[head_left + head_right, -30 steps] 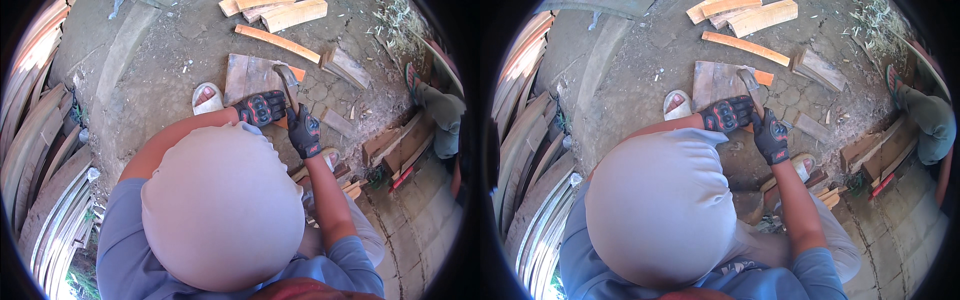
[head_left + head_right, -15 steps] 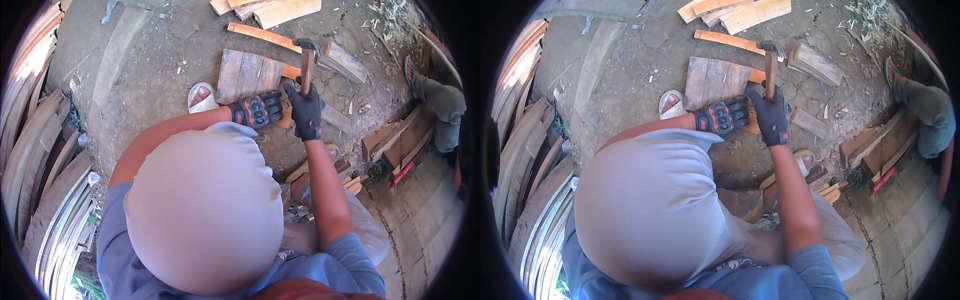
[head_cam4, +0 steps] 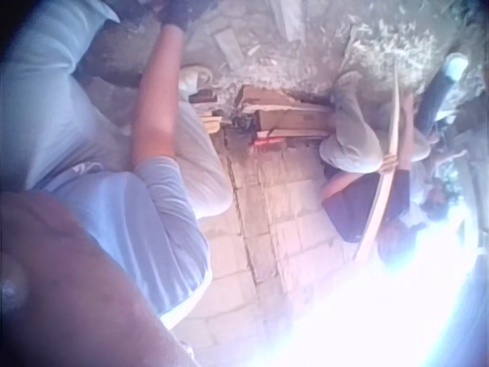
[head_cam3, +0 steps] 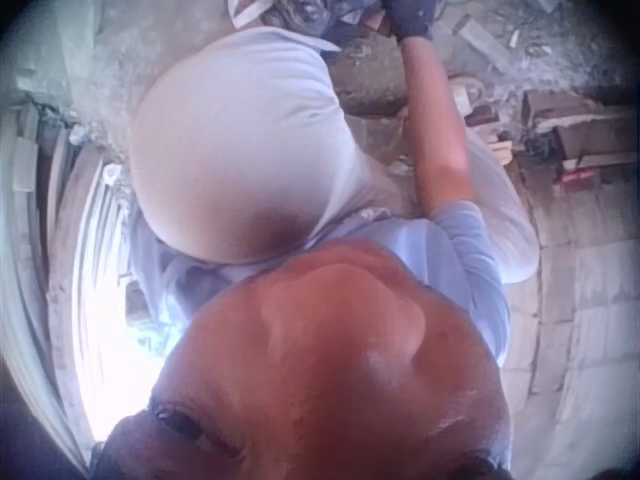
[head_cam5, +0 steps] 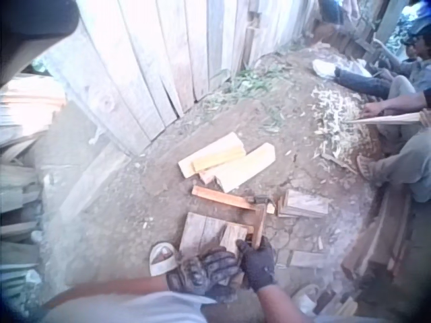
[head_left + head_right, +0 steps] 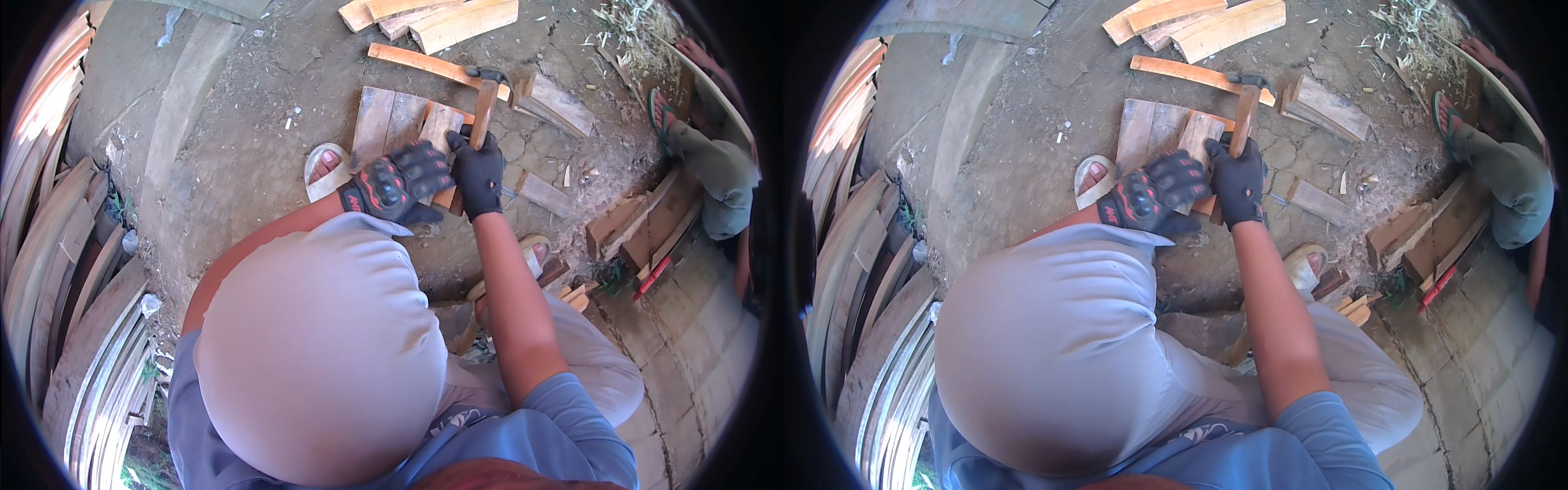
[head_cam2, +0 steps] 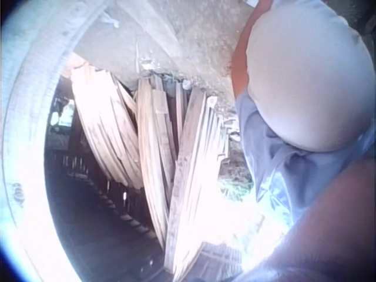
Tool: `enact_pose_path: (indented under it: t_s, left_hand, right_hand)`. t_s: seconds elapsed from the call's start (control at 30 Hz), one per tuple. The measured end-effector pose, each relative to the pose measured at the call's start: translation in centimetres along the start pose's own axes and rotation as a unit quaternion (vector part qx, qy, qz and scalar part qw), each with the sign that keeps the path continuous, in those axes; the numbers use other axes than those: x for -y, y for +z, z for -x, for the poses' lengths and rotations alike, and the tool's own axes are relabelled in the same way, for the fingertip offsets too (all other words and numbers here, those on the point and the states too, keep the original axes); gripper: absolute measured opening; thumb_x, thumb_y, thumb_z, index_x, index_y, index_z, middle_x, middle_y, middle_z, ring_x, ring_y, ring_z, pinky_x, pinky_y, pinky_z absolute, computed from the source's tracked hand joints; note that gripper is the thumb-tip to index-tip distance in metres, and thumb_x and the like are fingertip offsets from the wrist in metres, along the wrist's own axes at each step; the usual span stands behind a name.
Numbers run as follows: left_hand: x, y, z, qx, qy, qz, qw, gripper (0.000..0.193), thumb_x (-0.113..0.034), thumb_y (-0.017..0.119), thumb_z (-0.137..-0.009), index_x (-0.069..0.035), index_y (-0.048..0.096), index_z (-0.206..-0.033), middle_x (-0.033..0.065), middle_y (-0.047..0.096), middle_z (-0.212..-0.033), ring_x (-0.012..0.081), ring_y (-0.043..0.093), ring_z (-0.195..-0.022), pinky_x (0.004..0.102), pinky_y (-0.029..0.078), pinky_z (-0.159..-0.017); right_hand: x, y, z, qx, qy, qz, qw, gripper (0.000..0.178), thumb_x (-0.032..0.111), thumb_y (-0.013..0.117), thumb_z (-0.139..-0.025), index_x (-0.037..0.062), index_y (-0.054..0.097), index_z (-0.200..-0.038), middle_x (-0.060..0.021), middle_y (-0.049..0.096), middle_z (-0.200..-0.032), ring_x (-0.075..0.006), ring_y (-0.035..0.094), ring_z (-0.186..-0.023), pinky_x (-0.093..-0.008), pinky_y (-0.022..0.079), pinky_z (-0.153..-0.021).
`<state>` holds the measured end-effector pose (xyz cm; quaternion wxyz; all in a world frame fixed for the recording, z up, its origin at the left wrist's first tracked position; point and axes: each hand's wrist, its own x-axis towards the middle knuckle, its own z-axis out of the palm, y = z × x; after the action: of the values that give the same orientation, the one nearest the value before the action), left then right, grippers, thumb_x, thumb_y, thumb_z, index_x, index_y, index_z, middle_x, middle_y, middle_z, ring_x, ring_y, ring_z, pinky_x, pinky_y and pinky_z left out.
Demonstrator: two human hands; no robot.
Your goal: The person sits on the ground and uses a hammer to split small pieces of wood placed on a wooden block. They repeatedly position the wood, strike it with the hammer, and adjust the pieces.
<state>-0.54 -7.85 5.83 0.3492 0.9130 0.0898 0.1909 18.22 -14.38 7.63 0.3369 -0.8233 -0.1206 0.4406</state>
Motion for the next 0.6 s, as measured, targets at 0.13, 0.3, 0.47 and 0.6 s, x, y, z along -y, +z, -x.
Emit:
enact_pose_path:
  t_s: [0.13, 0.3, 0.47, 0.6]
  left_hand:
    - [0.4, -2.3, -3.3, -0.095, -0.286, 0.033, 0.953, 0.054, -0.043, 0.074, -0.097, -0.01, 0.065, -0.139, 0.018, 0.064, -0.142, 0.0355, 0.056, -0.14, 0.0485, 0.041, -0.122]
    - [8.1, 0.2, -5.9, 0.024, -0.149, -0.013, 0.988, 0.041, -0.042, 0.066, -0.102, -0.018, 0.074, -0.134, 0.0126, 0.067, -0.142, 0.0337, 0.053, -0.143, 0.0462, 0.037, -0.124]
    - [8.8, 1.3, -5.8, 0.053, -0.243, -0.003, 0.969, 0.033, -0.045, 0.06, -0.104, -0.03, 0.082, -0.123, 0.0076, 0.07, -0.142, 0.0294, 0.052, -0.145, 0.0457, 0.037, -0.124]
    - [9.2, 2.5, -5.5, 0.023, -0.214, -0.044, 0.976, 0.032, -0.048, 0.068, -0.098, -0.025, 0.085, -0.113, 0.0073, 0.073, -0.134, 0.0273, 0.057, -0.139, 0.046, 0.038, -0.124]
  right_hand:
    - [0.8, 0.0, 0.7, 0.013, 0.049, -0.14, 0.989, 0.037, 0.025, 0.084, -0.09, 0.0009, 0.065, -0.111, -0.0083, 0.068, -0.081, -0.0172, 0.066, -0.058, -0.0343, 0.052, -0.049]
    - [-0.1, 1.4, 1.3, -0.023, 0.028, -0.079, 0.996, 0.031, 0.02, 0.083, -0.093, 0.0027, 0.064, -0.112, -0.0049, 0.065, -0.074, -0.0144, 0.06, -0.052, -0.0324, 0.048, -0.046]
    - [-2.3, 2.3, 0.5, -0.065, -0.024, -0.001, 0.998, 0.038, 0.027, 0.085, -0.091, 0.0031, 0.065, -0.114, -0.0103, 0.071, -0.09, -0.0194, 0.068, -0.062, -0.0355, 0.055, -0.052]
    - [-3.8, 2.2, 0.2, -0.082, -0.074, 0.068, 0.992, 0.044, 0.035, 0.084, -0.09, 0.003, 0.066, -0.115, -0.0143, 0.074, -0.094, -0.0257, 0.072, -0.071, -0.0404, 0.059, -0.062]
